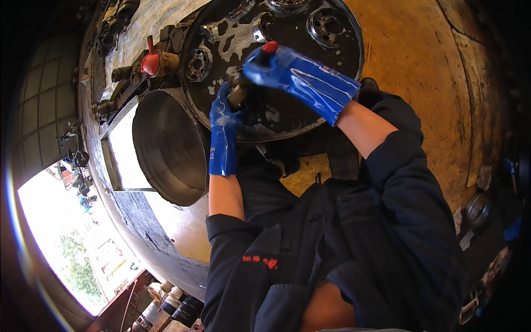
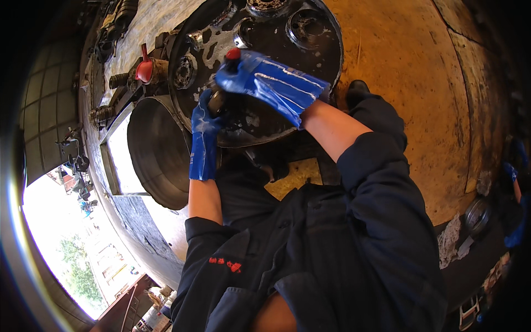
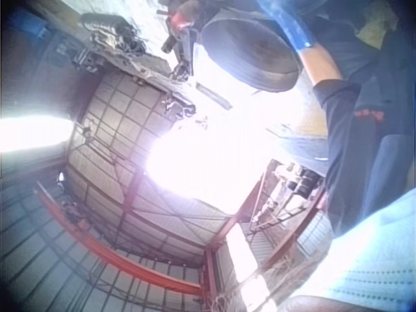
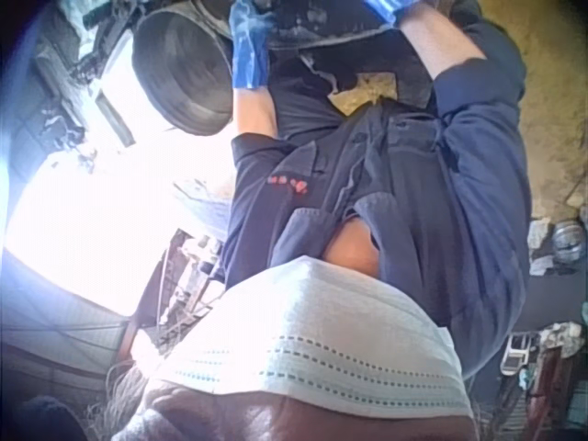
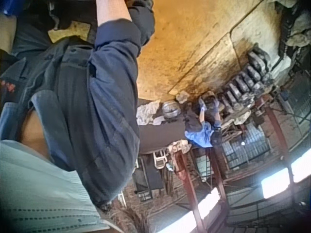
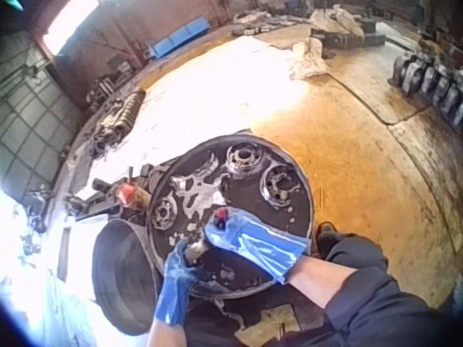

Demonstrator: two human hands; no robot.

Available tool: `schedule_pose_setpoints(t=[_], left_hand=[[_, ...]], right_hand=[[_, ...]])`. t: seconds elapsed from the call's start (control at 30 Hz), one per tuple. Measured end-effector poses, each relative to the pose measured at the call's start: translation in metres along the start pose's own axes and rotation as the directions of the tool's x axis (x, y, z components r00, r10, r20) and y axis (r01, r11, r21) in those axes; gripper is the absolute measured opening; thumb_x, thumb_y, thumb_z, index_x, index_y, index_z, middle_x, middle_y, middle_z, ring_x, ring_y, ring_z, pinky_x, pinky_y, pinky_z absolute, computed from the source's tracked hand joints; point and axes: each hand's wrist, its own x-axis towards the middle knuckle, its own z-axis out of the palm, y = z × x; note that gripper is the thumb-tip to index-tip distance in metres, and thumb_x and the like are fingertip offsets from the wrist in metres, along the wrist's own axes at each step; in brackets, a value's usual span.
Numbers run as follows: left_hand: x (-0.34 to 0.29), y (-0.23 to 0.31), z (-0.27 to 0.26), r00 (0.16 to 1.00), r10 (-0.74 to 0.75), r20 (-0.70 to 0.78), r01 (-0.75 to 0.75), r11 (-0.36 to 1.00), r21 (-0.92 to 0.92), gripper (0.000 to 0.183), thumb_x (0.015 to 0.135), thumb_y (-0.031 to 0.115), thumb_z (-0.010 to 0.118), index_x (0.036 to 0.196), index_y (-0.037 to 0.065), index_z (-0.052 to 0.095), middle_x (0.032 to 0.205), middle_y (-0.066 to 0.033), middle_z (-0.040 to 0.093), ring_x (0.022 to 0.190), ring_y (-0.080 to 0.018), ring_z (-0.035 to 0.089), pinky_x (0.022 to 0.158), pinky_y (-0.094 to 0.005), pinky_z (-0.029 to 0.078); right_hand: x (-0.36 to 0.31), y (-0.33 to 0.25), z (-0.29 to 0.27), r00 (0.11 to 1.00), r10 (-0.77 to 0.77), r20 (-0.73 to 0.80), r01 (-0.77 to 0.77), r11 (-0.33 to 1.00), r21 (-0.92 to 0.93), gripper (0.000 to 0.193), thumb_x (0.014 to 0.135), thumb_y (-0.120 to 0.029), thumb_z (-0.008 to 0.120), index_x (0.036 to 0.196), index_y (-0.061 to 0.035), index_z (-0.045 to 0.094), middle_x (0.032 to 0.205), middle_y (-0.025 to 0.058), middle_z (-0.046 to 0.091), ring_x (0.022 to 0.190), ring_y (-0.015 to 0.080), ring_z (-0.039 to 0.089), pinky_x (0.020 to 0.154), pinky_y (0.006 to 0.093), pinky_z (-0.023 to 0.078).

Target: The person washes and brushes oily metal gear assemblies and mechanical components within a large circular basin containing cleaning fluid, using a small brush by hand.

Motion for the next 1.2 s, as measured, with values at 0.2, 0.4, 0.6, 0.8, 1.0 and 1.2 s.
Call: schedule_pose_setpoints(t=[0.2,0.4,0.6,0.8,1.0,1.2], left_hand=[[-0.017,0.032,-0.007,0.988,-0.156,0.004,0.156,0.986,-0.060,0.095,0.069,0.011,0.091,0.152,0.009,0.045,0.127,-0.0125,0.071,0.113,-0.0240,0.070,0.100,-0.0365,0.056],[-0.013,0.049,-0.003,0.990,-0.142,0.019,0.140,0.987,0.081,0.092,0.067,0.013,0.092,0.148,0.008,0.049,0.127,-0.0142,0.071,0.113,-0.0256,0.070,0.097,-0.0380,0.057],[-0.014,0.039,-0.001,1.000,0.001,-0.014,-0.002,0.999,-0.046,0.091,0.069,0.017,0.091,0.148,0.008,0.048,0.131,-0.0135,0.069,0.117,-0.0274,0.068,0.101,-0.0376,0.055],[0.000,0.121,-0.011,0.974,-0.228,0.018,0.183,0.827,0.531,0.082,0.077,0.028,0.087,0.148,0.012,0.051,0.137,-0.0191,0.065,0.126,-0.0359,0.064,0.105,-0.0449,0.052],[0.037,0.156,-0.002,0.921,-0.378,0.093,0.228,0.717,0.659,0.067,0.077,0.032,0.085,0.135,0.008,0.061,0.126,-0.0204,0.071,0.120,-0.0389,0.067,0.101,-0.0449,0.054],[0.014,0.042,-0.018,0.986,0.162,0.047,-0.167,0.980,0.108,0.080,0.072,0.014,0.093,0.141,0.002,0.054,0.126,-0.0175,0.069,0.110,-0.0282,0.070,0.099,-0.0355,0.058]], right_hand=[[-0.026,-0.034,-0.028,0.994,-0.063,0.084,0.046,0.980,0.192,0.014,0.096,-0.023,0.063,0.094,-0.0146,0.073,0.075,0.0036,0.068,0.069,0.0176,0.066,0.071,0.0353,0.058],[-0.006,0.018,0.012,0.985,-0.071,-0.160,0.129,0.913,0.387,0.019,0.094,-0.032,0.065,0.096,-0.0135,0.071,0.085,0.0057,0.072,0.080,0.0181,0.070,0.073,0.0348,0.059],[-0.009,-0.005,-0.009,0.999,0.047,0.021,-0.051,0.951,0.305,0.022,0.092,-0.034,0.065,0.092,-0.0133,0.072,0.079,0.0073,0.073,0.075,0.0211,0.070,0.073,0.0352,0.058],[-0.036,-0.012,-0.030,0.932,0.358,-0.055,-0.332,0.906,0.263,0.034,0.089,-0.039,0.066,0.107,-0.0108,0.075,0.097,0.0157,0.076,0.093,0.0350,0.073,0.084,0.0429,0.057],[-0.030,0.012,-0.014,0.944,0.319,-0.086,-0.330,0.923,-0.195,0.038,0.095,-0.045,0.062,0.118,-0.0176,0.073,0.109,0.0122,0.076,0.102,0.0325,0.074,0.089,0.0465,0.058],[0.012,0.057,0.002,0.985,0.148,-0.090,-0.078,0.843,0.533,0.027,0.093,-0.034,0.066,0.098,-0.0080,0.070,0.085,0.0100,0.072,0.079,0.0254,0.070,0.078,0.0381,0.059]])
